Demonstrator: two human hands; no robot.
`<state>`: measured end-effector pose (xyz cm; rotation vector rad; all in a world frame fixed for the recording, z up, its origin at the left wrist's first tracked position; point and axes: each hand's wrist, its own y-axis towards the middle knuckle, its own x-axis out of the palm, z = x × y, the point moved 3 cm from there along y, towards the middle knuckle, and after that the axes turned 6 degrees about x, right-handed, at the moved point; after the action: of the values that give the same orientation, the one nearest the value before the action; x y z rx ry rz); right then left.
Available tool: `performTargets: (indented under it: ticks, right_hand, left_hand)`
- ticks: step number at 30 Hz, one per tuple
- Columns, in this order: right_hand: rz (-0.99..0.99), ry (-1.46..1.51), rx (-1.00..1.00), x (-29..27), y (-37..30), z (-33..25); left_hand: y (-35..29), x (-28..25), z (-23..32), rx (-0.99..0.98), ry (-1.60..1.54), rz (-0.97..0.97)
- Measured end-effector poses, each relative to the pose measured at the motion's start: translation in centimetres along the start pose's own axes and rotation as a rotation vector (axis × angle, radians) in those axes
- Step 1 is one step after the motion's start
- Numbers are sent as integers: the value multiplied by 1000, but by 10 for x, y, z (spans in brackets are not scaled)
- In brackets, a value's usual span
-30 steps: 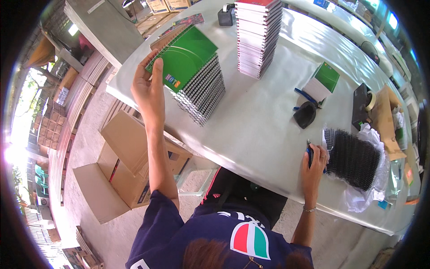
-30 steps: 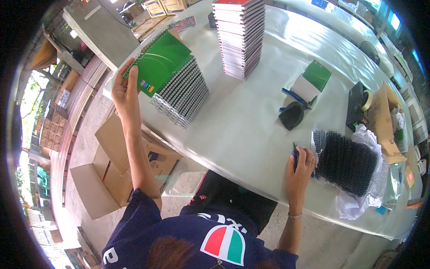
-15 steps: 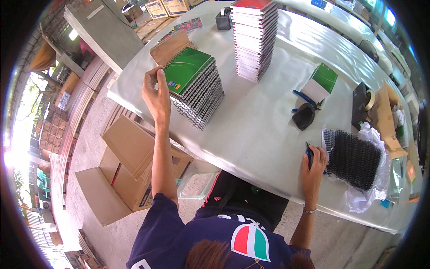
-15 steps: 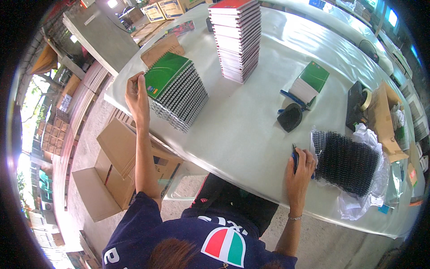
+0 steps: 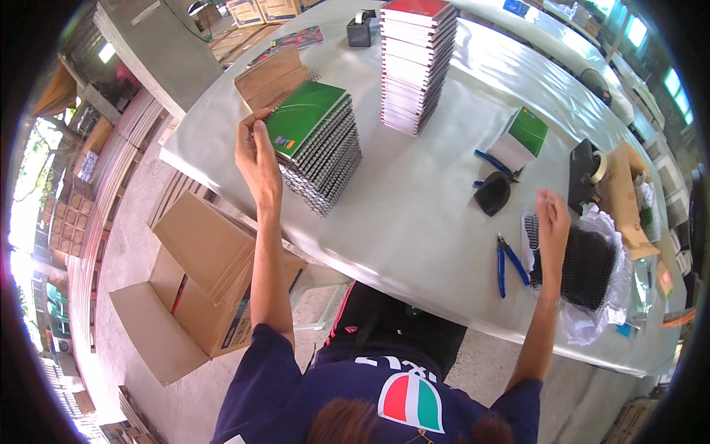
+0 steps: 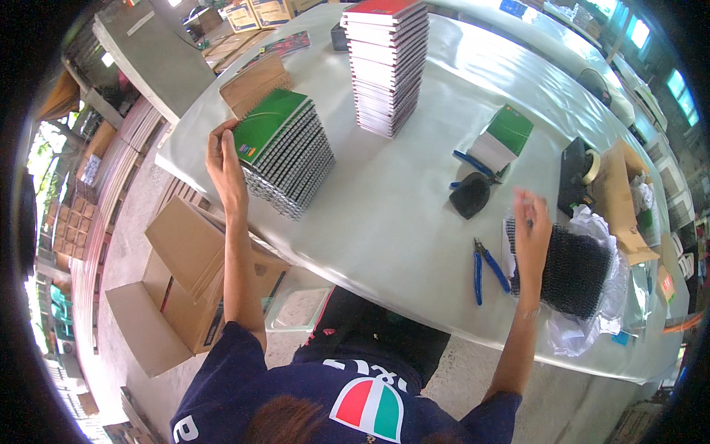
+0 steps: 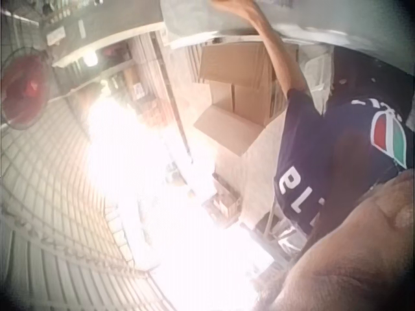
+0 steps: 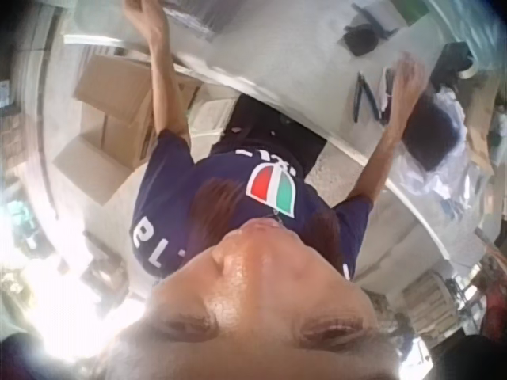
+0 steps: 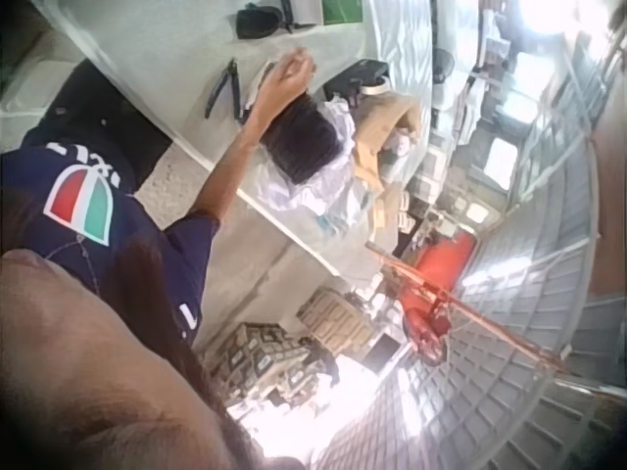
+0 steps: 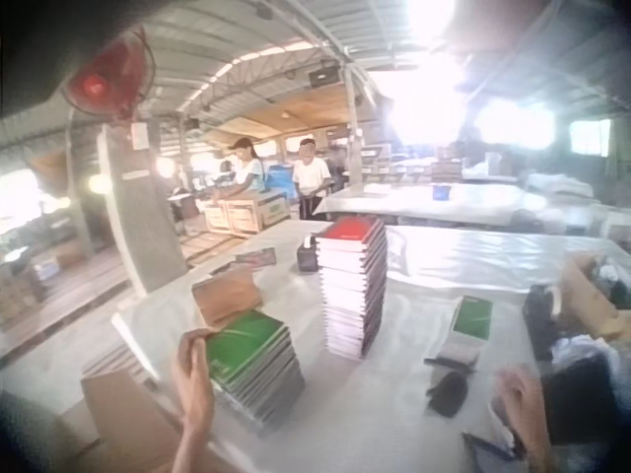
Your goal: The person assembles spiral-bound notebooks by inserting a black plastic coil into the punched holes of green covers. They use pliers to secure the coil ends and stack the finished notebooks on the table.
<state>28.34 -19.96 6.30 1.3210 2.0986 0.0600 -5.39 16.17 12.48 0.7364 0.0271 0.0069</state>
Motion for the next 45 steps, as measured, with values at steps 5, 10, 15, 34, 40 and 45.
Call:
performTargets:
  ticks: [5,10,15,34,40,45]
  right_hand:
    - [163,219,182,8,85,49]
    - [180,134,484,57,129,60]
    - [178,319,424,62,134,73]
    - [-264,-60,-101,-9,-71,-114]
    - [613,-1016,330,-153,-103,44]
    - [524,-1072,531,-187,-113,109]
  left_hand:
    - [-1,7,-2,-93,-7,-70]
    - [-4,-11,11,65,68,101]
    - [-25,-31,48,466,292,260]
    - [-139,77,136,537,125,-1063]
    - [-145,67,105,490,251,-1019]
    - [-161,64,73,456,396,-1123]
